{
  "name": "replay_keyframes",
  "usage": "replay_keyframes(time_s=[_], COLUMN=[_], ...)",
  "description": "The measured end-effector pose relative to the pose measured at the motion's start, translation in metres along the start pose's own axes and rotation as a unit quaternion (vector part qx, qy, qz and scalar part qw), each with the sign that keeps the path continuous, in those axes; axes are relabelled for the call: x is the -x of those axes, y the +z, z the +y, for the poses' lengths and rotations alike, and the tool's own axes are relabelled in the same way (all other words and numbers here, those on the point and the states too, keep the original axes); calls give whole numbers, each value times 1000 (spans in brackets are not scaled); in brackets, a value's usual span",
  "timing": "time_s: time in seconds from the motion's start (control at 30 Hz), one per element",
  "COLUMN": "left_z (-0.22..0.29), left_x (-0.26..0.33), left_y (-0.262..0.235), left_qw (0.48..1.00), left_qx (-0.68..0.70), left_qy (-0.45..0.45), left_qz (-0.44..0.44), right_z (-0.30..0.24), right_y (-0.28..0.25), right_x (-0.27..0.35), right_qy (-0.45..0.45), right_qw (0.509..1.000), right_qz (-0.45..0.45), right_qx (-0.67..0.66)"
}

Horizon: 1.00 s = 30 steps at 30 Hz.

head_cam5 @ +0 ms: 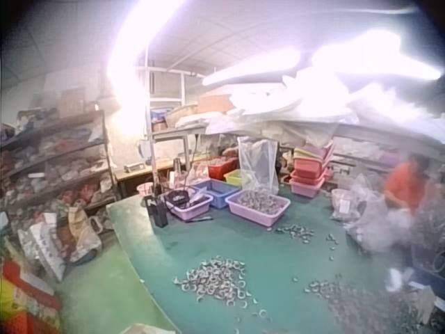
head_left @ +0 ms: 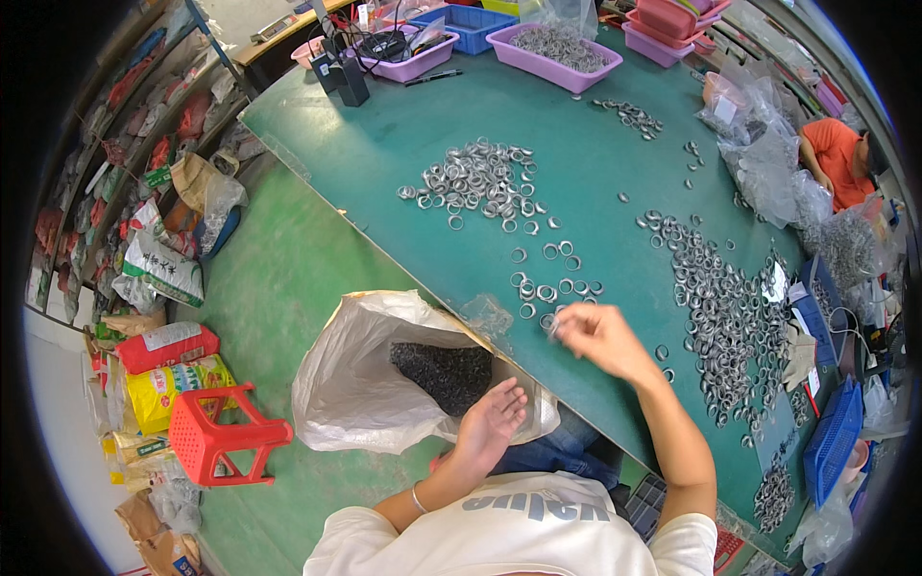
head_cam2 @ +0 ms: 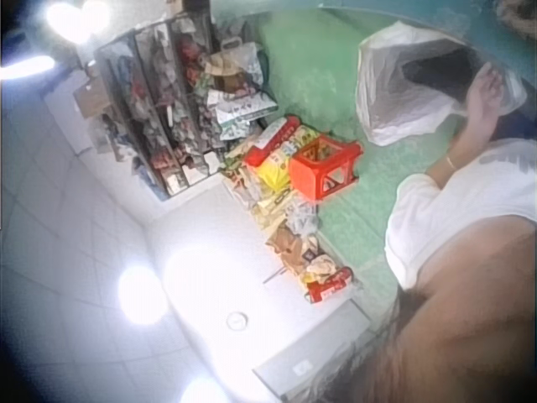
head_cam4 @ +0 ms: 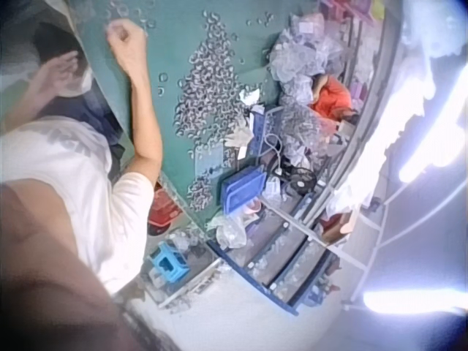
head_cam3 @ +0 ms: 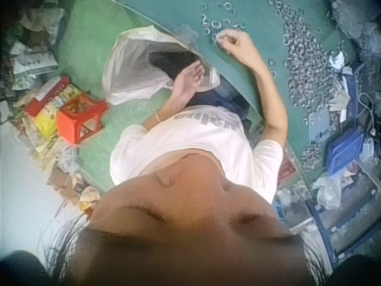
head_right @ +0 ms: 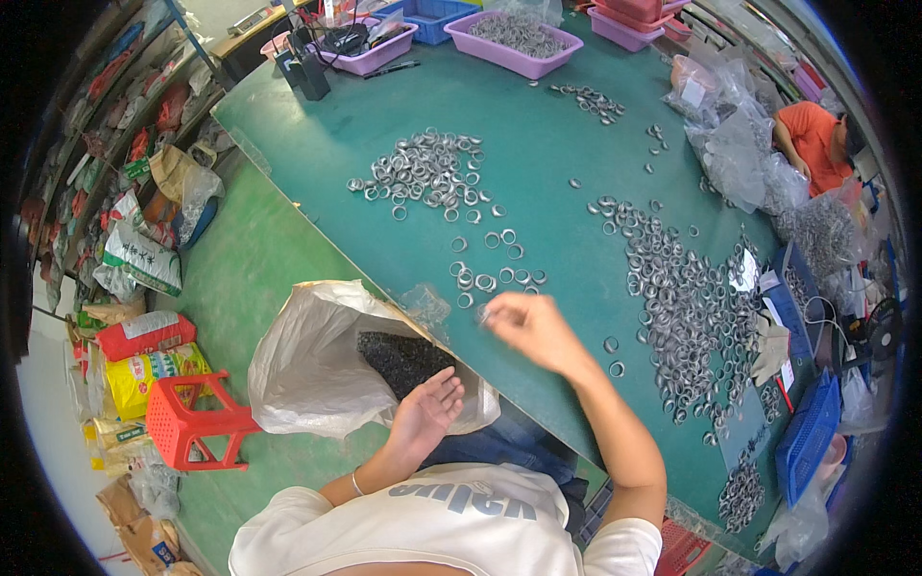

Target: The person sorts metal rings from a large bag onto a green work surface, occasionally writing on a small slip of paper with a red pen.

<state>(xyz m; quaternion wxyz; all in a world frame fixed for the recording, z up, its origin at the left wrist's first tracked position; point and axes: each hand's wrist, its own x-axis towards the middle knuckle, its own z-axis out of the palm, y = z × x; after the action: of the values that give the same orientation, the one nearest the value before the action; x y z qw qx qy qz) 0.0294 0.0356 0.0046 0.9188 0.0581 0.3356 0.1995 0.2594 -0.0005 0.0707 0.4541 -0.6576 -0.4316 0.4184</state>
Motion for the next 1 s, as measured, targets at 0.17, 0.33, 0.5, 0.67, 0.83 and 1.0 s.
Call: replay_keyframes(time_s=[0.17,0.33,0.5,0.67,0.83,1.0], left_z=[2,8,12,5,5,2], left_x=[-5,-20,-11,-2,-2,-2], left_y=[2,-56,-17,-8,-12,-8], left_qw=[997,955,947,992,998,999], left_qx=[64,274,296,111,61,44], left_qy=[-2,55,21,12,-14,-30], left_qz=[-42,98,124,64,7,0], right_z=[-26,5,35,20,14,21], right_y=[39,-4,-23,-29,-26,-20], right_x=[26,3,-5,-3,18,17], right_qy=[-29,-33,-43,29,26,-25], right_qw=[991,938,879,952,966,946], right_qz=[-99,219,262,243,107,161], right_qx=[82,266,396,186,235,281])
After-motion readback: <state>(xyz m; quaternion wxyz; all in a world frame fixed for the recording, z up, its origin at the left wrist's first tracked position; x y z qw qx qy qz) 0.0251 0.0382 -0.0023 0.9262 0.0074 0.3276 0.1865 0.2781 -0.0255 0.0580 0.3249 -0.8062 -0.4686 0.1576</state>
